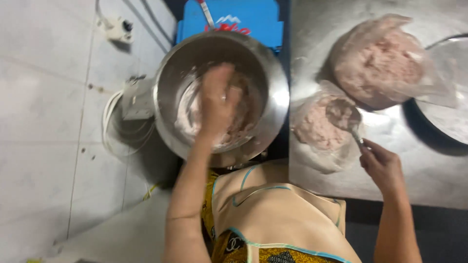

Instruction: Scooping ground meat from an industrial mixer into plastic bags for portioning and scraping the mixer bowl.

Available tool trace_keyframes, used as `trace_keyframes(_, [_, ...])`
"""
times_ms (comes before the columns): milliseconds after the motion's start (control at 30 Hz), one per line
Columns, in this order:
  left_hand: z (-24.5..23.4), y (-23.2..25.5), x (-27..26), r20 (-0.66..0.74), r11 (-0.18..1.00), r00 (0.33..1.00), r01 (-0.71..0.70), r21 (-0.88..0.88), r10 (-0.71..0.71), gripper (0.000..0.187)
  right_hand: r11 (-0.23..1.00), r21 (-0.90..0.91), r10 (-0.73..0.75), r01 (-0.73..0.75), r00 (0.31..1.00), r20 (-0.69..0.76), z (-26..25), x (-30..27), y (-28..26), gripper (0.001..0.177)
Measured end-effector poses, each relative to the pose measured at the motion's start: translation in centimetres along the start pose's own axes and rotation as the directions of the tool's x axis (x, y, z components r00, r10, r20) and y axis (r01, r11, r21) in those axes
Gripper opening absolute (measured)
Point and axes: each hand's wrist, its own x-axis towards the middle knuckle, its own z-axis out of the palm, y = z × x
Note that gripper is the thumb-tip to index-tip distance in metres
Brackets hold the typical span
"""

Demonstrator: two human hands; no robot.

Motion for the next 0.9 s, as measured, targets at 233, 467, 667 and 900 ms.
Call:
trace_keyframes(233, [-11.3,-15.9,-8.7,-0.086,0.568,0.872,0.385,0.727,-0.481,0.059,0.782,-0.423,-0.375,0.457,0.888,0.266,7.4,2.0,-15.0,0.03])
trace_keyframes(467, [-8.5,-17.4,-12.6,-0.103,0.607,0.819,0.496,0.622,-0.564,0.053,0.202,-0.753,-0.588,0.626,0.693,0.418,22.9,9.1,-20.8,0.023])
trace_keyframes(667, [-7.9,-15.4,-10.3,-0.206,0.564,0.748,0.625,0.539,-0.631,0.046,0.227,-0.708,-0.6,0.669,0.668,0.44,28.4,8.9,-24.4,0.022])
trace_keyframes(900, [-8.2,-16.1,-10.0,-0.19,0.611,0.746,0.641,0.465,-0.638,0.059,-0.135,-0.801,-0.515,0.583,0.649,0.56,36.8,21.4,-18.4,0.027])
